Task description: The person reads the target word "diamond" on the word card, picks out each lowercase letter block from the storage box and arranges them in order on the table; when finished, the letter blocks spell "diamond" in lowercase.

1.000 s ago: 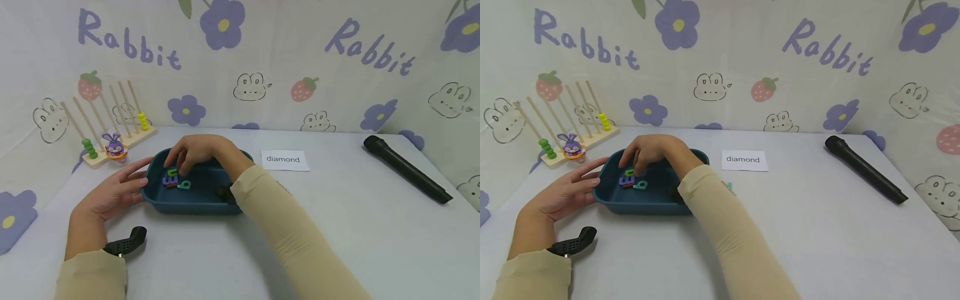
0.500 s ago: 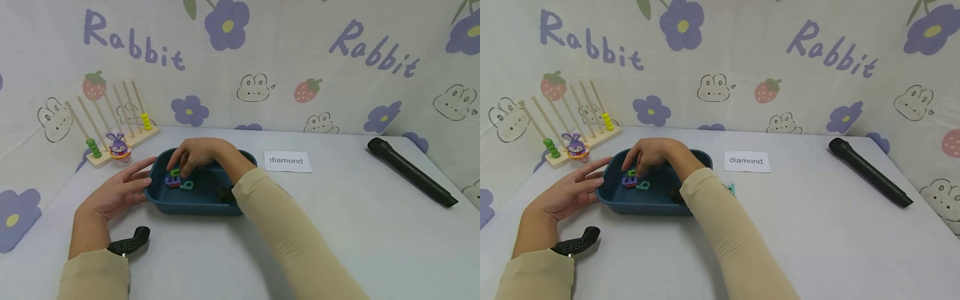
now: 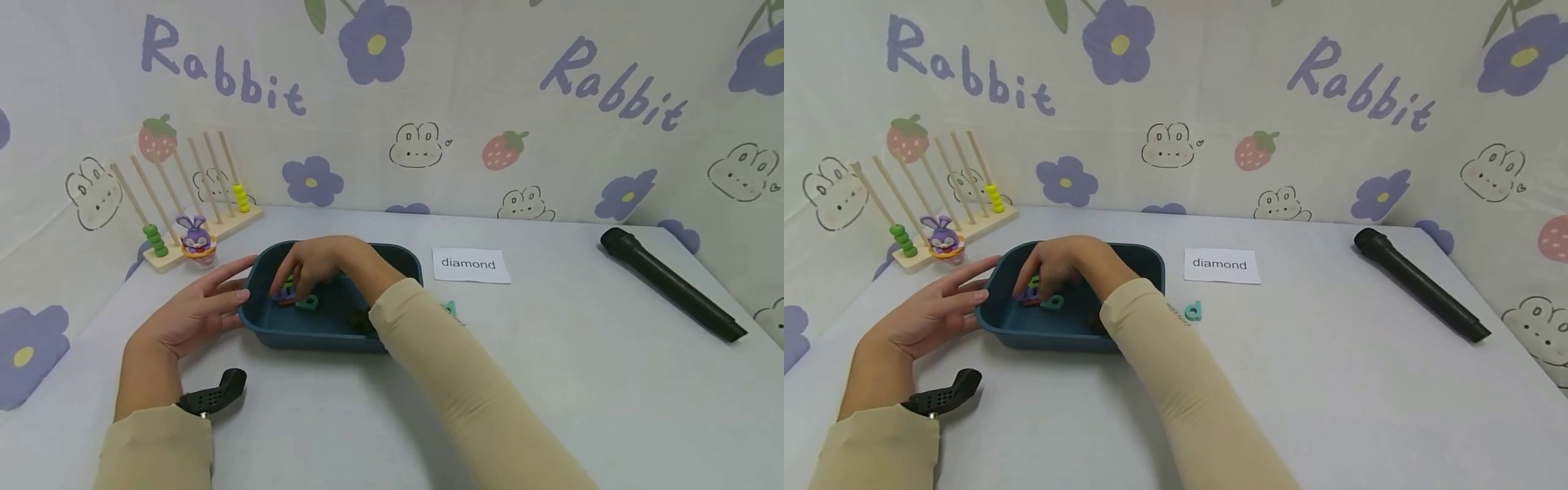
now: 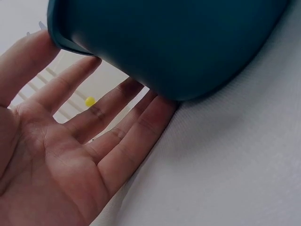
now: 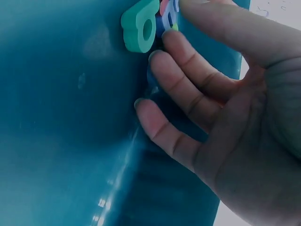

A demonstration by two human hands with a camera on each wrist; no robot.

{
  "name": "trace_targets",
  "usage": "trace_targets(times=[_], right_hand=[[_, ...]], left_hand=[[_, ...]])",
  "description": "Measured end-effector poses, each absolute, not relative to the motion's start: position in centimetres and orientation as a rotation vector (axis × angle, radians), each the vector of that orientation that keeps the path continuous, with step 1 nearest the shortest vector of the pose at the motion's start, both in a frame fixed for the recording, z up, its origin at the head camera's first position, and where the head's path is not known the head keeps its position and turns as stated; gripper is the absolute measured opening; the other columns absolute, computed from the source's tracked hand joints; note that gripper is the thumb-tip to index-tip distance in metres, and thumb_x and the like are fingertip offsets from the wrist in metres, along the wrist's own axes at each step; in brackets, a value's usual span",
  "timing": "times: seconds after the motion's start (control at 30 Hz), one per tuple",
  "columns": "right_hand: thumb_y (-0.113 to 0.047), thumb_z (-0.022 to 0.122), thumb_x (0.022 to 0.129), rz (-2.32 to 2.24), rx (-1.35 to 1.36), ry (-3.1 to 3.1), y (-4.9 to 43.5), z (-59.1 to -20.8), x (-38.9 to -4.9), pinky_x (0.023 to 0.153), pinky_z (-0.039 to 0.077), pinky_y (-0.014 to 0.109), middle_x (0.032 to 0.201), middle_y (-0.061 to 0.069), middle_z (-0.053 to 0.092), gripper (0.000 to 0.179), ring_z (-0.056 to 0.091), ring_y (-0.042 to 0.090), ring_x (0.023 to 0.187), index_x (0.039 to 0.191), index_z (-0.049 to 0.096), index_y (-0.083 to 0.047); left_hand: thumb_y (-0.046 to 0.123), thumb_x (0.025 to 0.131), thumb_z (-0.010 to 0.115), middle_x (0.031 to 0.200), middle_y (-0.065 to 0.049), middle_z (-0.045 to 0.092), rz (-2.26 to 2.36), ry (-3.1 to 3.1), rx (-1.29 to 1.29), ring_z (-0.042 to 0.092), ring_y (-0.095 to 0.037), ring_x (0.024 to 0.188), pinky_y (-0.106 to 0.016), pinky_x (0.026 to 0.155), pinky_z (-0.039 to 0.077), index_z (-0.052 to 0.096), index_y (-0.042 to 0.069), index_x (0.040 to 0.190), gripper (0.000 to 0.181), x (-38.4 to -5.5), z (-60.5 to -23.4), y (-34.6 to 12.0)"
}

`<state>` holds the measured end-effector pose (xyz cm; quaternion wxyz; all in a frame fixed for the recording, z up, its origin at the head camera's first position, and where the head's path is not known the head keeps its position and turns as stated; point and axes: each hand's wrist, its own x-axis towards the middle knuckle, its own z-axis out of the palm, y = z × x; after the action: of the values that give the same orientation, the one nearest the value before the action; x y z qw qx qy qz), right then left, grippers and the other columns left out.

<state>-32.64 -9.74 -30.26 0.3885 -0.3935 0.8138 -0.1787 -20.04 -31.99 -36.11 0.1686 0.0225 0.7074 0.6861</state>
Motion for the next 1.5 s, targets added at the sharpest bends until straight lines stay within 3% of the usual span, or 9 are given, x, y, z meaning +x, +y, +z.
trace_targets(times=[0.27, 0.5, 0.67, 1.0, 1.2, 1.5], right_hand=[[0.007, 0.059, 0.097, -0.375, -0.986, 2.079, -10.1, -30.5, -32.4, 0.064, 0.039, 0.022, 0.101, 0.002, 0.059, 0.049, 0.049, 0.014, 0.081, 0.131, 0.074, -0.024], [0.005, 0.065, 0.096, -0.336, -1.003, 2.114, -9.9, -30.4, -32.3, 0.080, 0.050, 0.027, 0.111, 0.001, 0.064, 0.033, 0.056, 0.016, 0.095, 0.115, 0.078, -0.019], [0.001, 0.068, 0.095, -0.330, -0.969, 2.136, -9.9, -30.5, -32.3, 0.074, 0.047, 0.026, 0.101, 0.000, 0.063, 0.022, 0.056, 0.016, 0.090, 0.107, 0.075, -0.017], [0.003, 0.068, 0.093, -0.321, -0.944, 2.164, -9.5, -30.5, -32.8, 0.071, 0.046, 0.028, 0.100, 0.000, 0.062, 0.025, 0.052, 0.014, 0.085, 0.105, 0.077, -0.017], [-0.003, 0.074, 0.093, -0.309, -0.935, 2.177, -9.5, -30.6, -32.8, 0.072, 0.049, 0.029, 0.098, 0.001, 0.063, 0.016, 0.056, 0.015, 0.084, 0.100, 0.077, -0.016], [-0.005, 0.078, 0.090, -0.324, -0.937, 2.151, -9.1, -30.4, -32.8, 0.073, 0.049, 0.030, 0.089, -0.001, 0.062, 0.009, 0.056, 0.013, 0.079, 0.092, 0.073, -0.013]], left_hand=[[0.025, 0.107, 0.056, 0.173, -0.018, 0.008, 1.950, 2.027, 0.081, 0.059, -0.010, 0.125, -0.026, 0.097, 0.057, 0.024, 0.033, 0.165, 0.066, -20.0, -36.2, -32.1], [0.025, 0.107, 0.056, 0.173, -0.018, 0.008, 1.957, 2.012, 0.072, 0.059, -0.010, 0.124, -0.026, 0.097, 0.057, 0.023, 0.033, 0.165, 0.067, -20.0, -36.1, -31.9], [0.025, 0.107, 0.056, 0.174, -0.017, 0.008, 1.958, 2.010, 0.069, 0.058, -0.013, 0.127, -0.027, 0.097, 0.057, 0.024, 0.033, 0.165, 0.067, -19.9, -36.2, -32.0], [0.025, 0.107, 0.057, 0.173, -0.016, 0.011, 1.953, 2.025, 0.060, 0.031, -0.043, 0.152, -0.025, 0.096, 0.056, 0.024, 0.034, 0.165, 0.067, -20.0, -36.1, -31.8], [0.024, 0.107, 0.057, 0.173, -0.015, 0.011, 1.958, 2.023, 0.050, 0.029, -0.042, 0.153, -0.026, 0.096, 0.057, 0.025, 0.033, 0.165, 0.067, -20.0, -36.1, -31.8], [0.027, 0.107, 0.057, 0.173, -0.016, 0.012, 1.941, 2.039, 0.051, 0.041, -0.034, 0.146, -0.027, 0.097, 0.057, 0.024, 0.033, 0.165, 0.068, -19.9, -35.9, -31.7]])
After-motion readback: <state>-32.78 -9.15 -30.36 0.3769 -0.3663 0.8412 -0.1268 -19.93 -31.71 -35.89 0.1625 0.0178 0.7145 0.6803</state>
